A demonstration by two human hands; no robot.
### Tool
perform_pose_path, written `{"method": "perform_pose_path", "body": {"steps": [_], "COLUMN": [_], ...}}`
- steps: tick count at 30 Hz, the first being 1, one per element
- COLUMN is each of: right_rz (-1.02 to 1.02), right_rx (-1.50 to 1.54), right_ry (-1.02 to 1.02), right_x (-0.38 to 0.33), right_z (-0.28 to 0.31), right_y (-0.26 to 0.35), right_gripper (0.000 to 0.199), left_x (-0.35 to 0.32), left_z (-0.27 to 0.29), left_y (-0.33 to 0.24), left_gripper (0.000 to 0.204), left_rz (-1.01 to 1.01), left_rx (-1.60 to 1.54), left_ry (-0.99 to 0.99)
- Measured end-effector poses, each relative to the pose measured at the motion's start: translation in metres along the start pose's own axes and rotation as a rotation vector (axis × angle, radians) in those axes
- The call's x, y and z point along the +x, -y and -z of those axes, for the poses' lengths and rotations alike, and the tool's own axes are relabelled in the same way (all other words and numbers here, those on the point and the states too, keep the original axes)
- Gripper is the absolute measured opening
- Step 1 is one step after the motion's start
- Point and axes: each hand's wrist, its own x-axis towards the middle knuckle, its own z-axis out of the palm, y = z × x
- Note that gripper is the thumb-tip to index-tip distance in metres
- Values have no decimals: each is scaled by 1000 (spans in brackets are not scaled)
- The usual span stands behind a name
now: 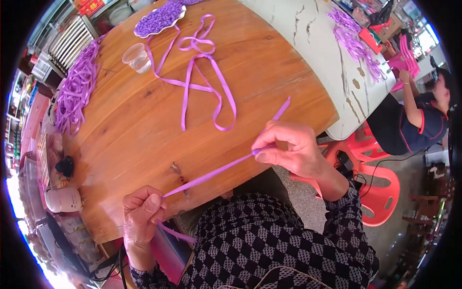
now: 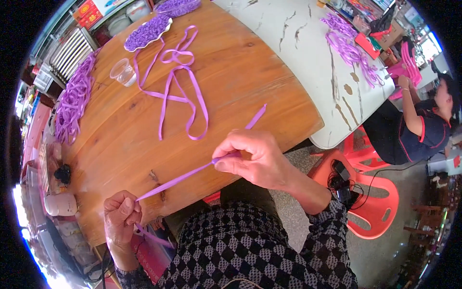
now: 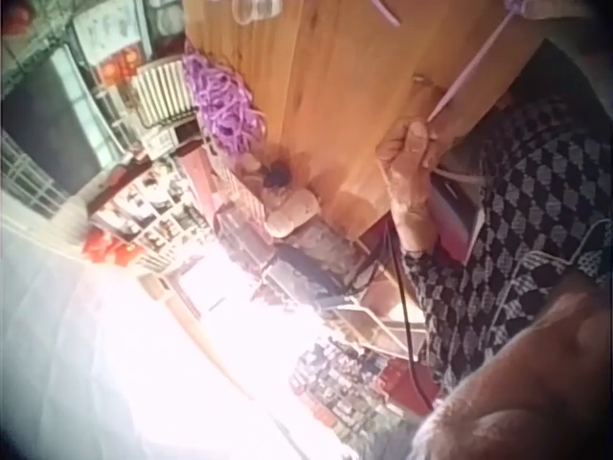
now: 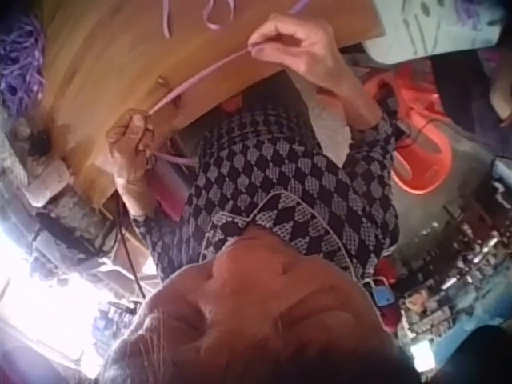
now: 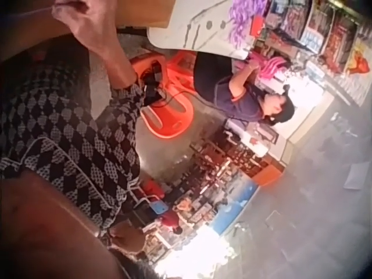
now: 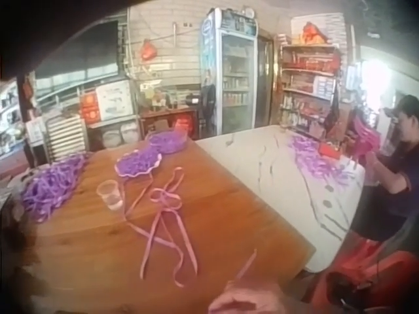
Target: Folding and assembling decorative purple ribbon items at a table.
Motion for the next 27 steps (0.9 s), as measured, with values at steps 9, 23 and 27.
{"method": "perform_pose_path", "body": {"steps": [9,23,27], "right_rz": [102,210,249], "right_rx": [-219,-305,-247], "right_ry": [-1,46,86], "right_x": [0,2,4], "right_z": [-3,-7,-11], "right_y": [-3,-15,-19], "right_gripper": [16,24,20], "left_x": [10,13,11], "left_z": [15,24,26], "left_y": [10,22,25], "left_gripper": [25,38,36], "left_rz": [-14,-17,-27], "left_rx": [-76,-243,-237], "left_ry": [-24,-47,-29]}}
